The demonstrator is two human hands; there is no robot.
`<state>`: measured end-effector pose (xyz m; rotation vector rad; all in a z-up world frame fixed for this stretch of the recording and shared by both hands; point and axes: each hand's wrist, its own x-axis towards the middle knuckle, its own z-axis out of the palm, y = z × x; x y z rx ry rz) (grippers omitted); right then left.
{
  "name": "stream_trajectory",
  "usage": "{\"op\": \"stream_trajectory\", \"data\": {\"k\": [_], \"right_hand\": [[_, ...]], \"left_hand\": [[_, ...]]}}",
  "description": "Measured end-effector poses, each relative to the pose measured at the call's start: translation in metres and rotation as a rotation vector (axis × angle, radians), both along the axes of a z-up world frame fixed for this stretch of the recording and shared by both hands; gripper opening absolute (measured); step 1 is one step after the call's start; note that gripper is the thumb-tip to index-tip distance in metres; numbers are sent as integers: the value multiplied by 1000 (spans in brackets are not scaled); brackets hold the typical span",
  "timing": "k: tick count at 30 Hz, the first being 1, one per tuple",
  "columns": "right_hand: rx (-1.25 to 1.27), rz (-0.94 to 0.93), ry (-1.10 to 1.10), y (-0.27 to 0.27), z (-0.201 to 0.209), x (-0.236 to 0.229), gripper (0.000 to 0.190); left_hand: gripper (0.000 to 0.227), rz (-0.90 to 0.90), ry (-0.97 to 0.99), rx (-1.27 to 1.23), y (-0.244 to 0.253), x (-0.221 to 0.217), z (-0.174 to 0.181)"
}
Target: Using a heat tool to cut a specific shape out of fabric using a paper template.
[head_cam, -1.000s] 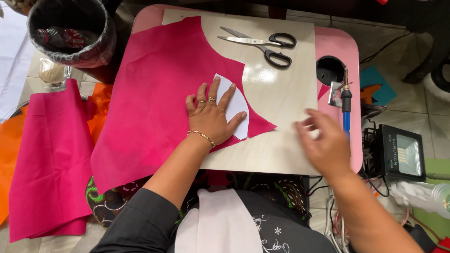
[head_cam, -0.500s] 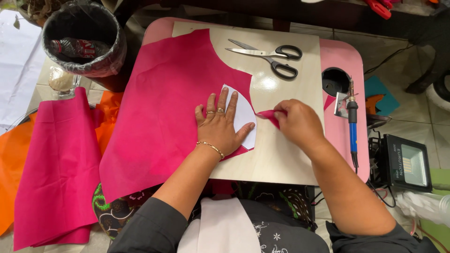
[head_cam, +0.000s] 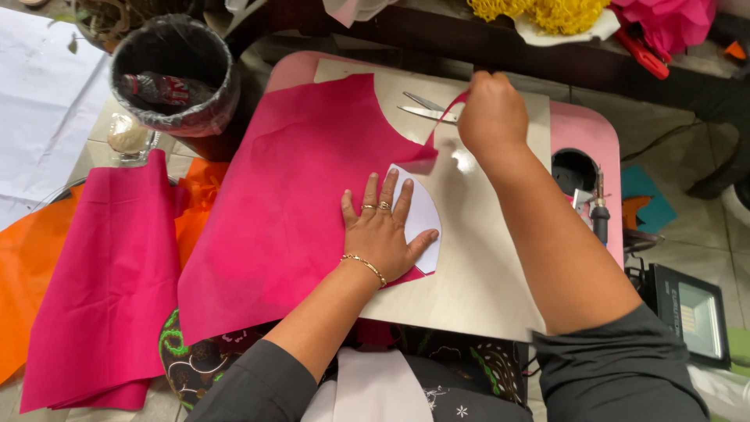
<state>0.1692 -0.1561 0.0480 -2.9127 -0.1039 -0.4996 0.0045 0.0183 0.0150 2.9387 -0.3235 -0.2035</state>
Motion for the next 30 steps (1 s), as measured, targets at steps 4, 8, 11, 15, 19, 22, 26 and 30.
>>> {"op": "stream_trajectory", "data": {"k": [4, 8, 11, 15, 19, 22, 26, 30], "right_hand": [[289, 194, -143, 40, 28, 13, 3], [660, 577, 128, 52, 55, -40, 51], [202, 380, 273, 40, 42, -90, 50], [60, 166, 502, 37, 14, -145, 51], [207, 87, 453, 49, 13, -164, 65], [325, 28, 420, 53, 14, -160, 82], [624, -102, 508, 51, -1, -146, 77], [884, -79, 358, 53, -18, -129, 67]], "left_hand": [[85, 8, -23, -3, 0, 1, -6], [88, 40, -85, -99, 0, 3, -21], [76, 30, -31, -167, 3, 4, -19], [50, 3, -8, -158, 13, 18, -12], [33, -118, -165, -158, 33, 55, -31], [23, -193, -151, -189, 49, 74, -28], [38, -175, -63, -216, 66, 65, -9], [49, -170, -4, -133, 66, 47, 6]]}}
